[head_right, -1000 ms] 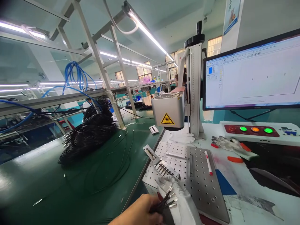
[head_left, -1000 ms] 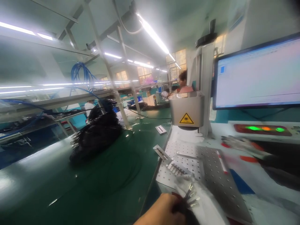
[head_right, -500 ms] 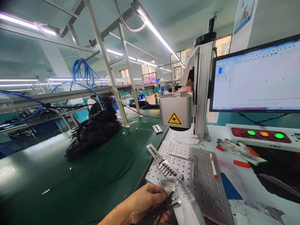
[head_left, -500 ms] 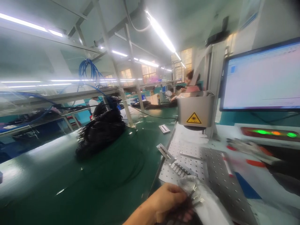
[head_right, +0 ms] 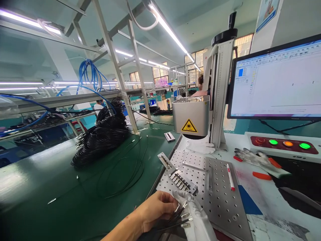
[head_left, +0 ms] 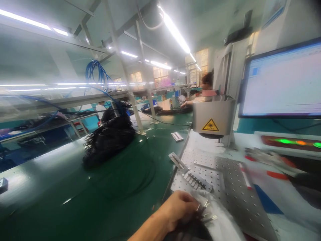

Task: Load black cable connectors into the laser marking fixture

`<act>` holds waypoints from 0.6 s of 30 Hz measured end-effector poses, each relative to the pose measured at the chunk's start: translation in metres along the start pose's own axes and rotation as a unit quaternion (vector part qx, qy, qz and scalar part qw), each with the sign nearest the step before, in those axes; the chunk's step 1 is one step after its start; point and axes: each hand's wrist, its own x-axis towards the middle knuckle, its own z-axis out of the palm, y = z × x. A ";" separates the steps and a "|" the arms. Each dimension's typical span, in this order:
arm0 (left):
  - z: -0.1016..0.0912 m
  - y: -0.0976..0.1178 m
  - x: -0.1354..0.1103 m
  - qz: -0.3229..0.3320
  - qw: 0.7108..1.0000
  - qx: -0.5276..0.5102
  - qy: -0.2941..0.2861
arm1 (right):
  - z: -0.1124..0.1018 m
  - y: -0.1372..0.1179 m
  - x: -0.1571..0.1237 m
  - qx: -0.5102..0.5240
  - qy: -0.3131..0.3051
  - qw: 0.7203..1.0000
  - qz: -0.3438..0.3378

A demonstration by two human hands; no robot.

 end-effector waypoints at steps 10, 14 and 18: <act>0.044 0.016 -0.003 0.152 0.960 0.167 0.164 | 0.004 0.002 0.001 0.023 -0.030 0.999 0.013; 0.028 0.024 -0.031 0.173 0.939 0.252 0.159 | 0.007 0.006 0.002 0.042 -0.031 0.999 0.014; 0.011 -0.005 -0.041 0.168 0.878 0.434 0.111 | 0.020 0.009 0.006 0.076 -0.032 0.997 0.005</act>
